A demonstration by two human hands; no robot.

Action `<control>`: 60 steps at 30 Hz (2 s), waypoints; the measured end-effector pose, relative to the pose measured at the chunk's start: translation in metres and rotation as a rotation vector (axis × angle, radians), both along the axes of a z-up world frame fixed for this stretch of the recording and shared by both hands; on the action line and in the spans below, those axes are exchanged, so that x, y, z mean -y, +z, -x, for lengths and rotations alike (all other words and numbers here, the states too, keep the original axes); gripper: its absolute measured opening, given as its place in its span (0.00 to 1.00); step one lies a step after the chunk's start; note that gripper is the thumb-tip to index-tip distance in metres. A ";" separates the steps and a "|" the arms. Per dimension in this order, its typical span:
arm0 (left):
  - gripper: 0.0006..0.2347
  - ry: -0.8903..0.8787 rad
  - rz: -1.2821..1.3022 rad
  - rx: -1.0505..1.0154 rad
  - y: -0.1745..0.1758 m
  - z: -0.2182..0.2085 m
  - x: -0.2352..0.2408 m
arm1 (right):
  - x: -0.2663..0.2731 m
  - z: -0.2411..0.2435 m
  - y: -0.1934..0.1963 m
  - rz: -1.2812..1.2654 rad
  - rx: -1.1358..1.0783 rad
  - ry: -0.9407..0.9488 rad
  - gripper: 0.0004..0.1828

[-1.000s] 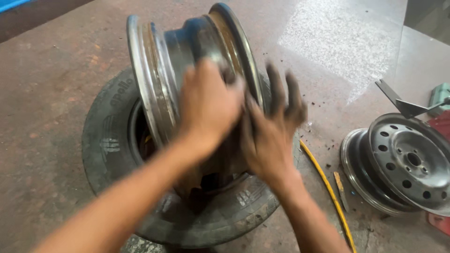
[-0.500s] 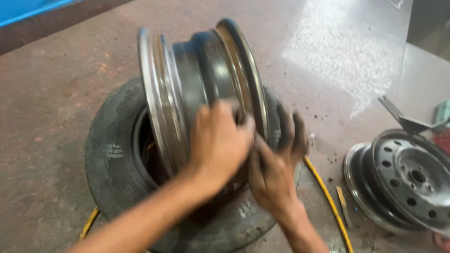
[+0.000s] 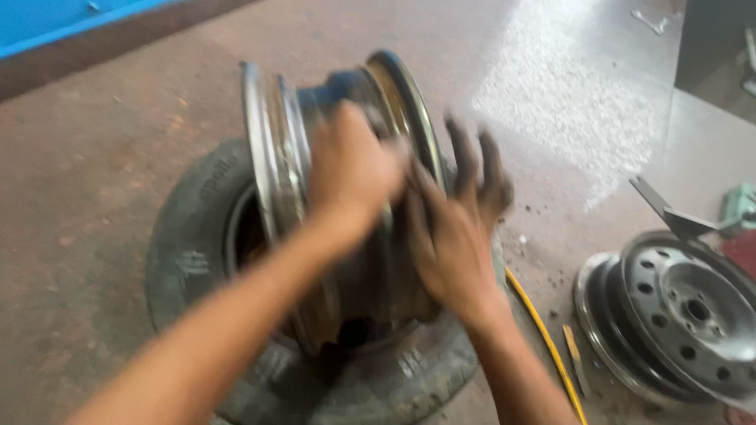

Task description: The person scrubs the surface of a metal wheel rim using a dark abrasive pad. The wheel is positioned upright on a tire on the floor. The person rotates the wheel by hand to access different sections while scrubbing the outer rim and inner barrel.

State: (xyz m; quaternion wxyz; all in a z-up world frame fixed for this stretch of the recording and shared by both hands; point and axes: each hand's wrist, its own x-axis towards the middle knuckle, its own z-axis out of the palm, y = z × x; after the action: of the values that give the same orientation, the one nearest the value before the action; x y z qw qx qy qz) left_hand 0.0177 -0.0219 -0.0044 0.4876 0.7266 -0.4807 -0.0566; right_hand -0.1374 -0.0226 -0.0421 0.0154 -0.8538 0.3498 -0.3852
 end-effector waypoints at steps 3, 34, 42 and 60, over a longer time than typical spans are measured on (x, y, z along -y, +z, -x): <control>0.18 0.016 -0.044 -0.025 -0.016 0.029 -0.028 | -0.025 0.012 -0.004 0.042 0.016 -0.028 0.19; 0.10 -0.298 -0.178 -0.191 -0.029 0.055 -0.081 | -0.056 0.023 -0.067 0.078 0.079 -0.121 0.22; 0.13 -0.017 -0.022 -0.045 -0.004 0.026 -0.026 | -0.003 0.010 -0.023 0.126 -0.023 -0.040 0.18; 0.17 0.000 -0.146 -0.052 0.025 -0.027 0.051 | 0.042 -0.018 0.042 0.076 -0.215 -0.001 0.19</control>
State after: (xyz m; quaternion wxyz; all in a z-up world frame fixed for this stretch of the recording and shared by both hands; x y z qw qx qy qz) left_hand 0.0451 -0.0730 0.0206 0.4459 0.7583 -0.4626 -0.1105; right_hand -0.1189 -0.0651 -0.0005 -0.0548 -0.8901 0.3348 -0.3042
